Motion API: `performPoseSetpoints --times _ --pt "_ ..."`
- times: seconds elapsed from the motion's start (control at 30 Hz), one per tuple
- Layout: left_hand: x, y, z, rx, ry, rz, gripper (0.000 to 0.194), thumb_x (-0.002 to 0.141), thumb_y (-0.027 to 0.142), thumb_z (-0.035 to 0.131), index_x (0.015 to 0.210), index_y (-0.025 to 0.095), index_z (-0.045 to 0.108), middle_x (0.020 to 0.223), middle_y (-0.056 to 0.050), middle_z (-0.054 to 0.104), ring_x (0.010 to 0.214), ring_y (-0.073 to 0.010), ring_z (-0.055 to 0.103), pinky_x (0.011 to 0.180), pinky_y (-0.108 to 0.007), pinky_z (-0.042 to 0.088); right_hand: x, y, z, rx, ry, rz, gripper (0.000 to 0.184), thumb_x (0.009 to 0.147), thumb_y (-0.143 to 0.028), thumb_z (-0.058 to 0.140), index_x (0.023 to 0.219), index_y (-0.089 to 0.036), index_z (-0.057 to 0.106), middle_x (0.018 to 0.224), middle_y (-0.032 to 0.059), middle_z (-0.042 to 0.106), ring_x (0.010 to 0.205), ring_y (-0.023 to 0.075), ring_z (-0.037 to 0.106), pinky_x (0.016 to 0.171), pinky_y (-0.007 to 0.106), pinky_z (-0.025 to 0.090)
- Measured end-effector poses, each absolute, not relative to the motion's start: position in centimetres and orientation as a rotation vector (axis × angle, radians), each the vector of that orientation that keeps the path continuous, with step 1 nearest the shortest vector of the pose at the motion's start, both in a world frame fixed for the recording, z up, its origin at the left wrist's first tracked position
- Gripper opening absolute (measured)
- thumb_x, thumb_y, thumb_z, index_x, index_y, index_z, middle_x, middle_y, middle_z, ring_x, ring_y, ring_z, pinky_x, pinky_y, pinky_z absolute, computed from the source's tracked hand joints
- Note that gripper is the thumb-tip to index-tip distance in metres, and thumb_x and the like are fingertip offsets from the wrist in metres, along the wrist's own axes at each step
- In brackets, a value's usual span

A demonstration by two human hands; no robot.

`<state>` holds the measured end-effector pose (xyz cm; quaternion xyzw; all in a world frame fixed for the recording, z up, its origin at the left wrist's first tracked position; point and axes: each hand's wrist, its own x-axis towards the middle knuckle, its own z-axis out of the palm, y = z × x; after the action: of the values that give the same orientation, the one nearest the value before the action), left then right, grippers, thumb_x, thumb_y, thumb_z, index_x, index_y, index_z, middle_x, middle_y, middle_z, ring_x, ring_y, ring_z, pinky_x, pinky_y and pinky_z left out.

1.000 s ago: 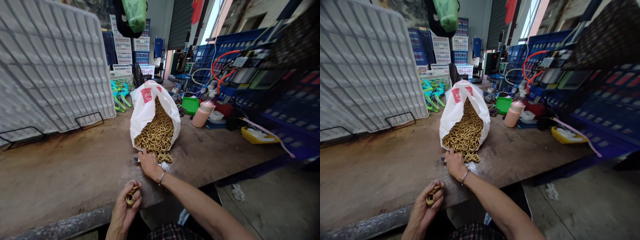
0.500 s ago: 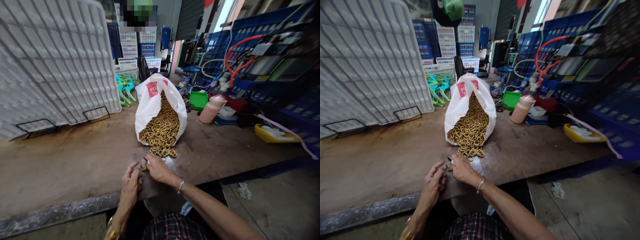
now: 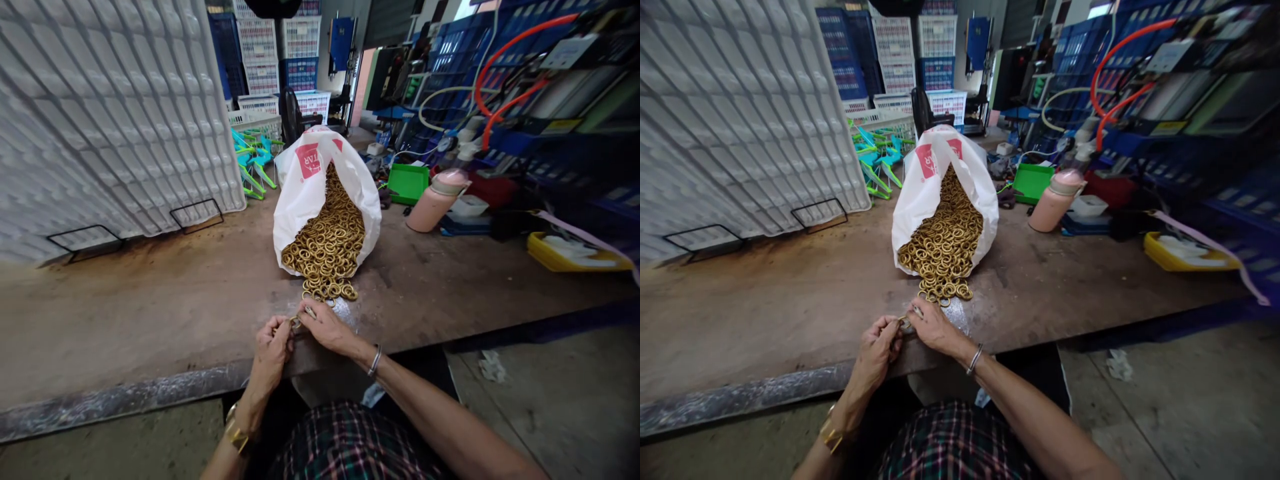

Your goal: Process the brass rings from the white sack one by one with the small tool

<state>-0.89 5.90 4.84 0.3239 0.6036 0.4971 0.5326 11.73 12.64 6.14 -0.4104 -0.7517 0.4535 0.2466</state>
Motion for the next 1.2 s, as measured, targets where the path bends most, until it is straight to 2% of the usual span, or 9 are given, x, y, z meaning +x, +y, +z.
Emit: performPoseSetpoints --times 0.23,0.43,0.57,0.83,1.2 --pt "-0.2 5.5 4.9 1.192 1.642 1.271 0.023 0.078 0.036 0.048 0.070 0.016 0.055 0.053 0.005 0.044 0.048 -0.0085 0.038 0.046 -0.019 0.030 11.4 12.1 5.9 -1.175 -2.021 1.288 0.020 0.081 -0.028 0.043 0.066 -0.017 0.050 0.055 -0.0056 0.043 0.054 0.0088 0.036 0.053 0.021 0.025" --pt "0.1 5.3 5.1 0.802 1.402 1.177 0.029 0.077 0.046 0.052 0.079 0.017 0.052 0.054 0.006 0.044 0.040 -0.0051 0.035 0.038 -0.016 0.024 11.4 12.0 5.9 -1.193 -1.969 1.289 0.019 0.080 -0.027 0.044 0.065 -0.017 0.049 0.053 -0.0064 0.042 0.052 0.0078 0.035 0.051 0.020 0.024" --pt "0.2 5.2 5.6 0.600 1.199 1.198 0.030 0.072 0.045 0.060 0.079 0.018 0.049 0.058 0.007 0.046 0.038 -0.0026 0.035 0.036 -0.014 0.021 11.5 11.9 5.9 -1.188 -1.951 1.306 0.020 0.081 -0.027 0.044 0.065 -0.016 0.049 0.054 -0.0060 0.044 0.053 0.0077 0.037 0.051 0.020 0.026" --pt "0.2 5.0 5.8 0.566 1.078 1.255 0.028 0.072 0.040 0.062 0.072 0.017 0.048 0.060 0.006 0.048 0.039 -0.0017 0.038 0.035 -0.013 0.023 11.6 11.7 6.3 -1.110 -1.908 1.383 0.023 0.083 -0.025 0.040 0.064 -0.016 0.049 0.057 -0.0049 0.048 0.056 0.0078 0.042 0.055 0.020 0.031" --pt "0.0 4.5 5.9 0.559 1.005 1.279 0.028 0.073 0.039 0.063 0.072 0.017 0.046 0.064 0.004 0.051 0.041 -0.0019 0.040 0.037 -0.012 0.025 11.7 11.4 7.1 -1.009 -1.838 1.491 0.025 0.085 -0.024 0.039 0.063 -0.016 0.049 0.055 -0.0040 0.050 0.054 0.0078 0.045 0.056 0.019 0.035"
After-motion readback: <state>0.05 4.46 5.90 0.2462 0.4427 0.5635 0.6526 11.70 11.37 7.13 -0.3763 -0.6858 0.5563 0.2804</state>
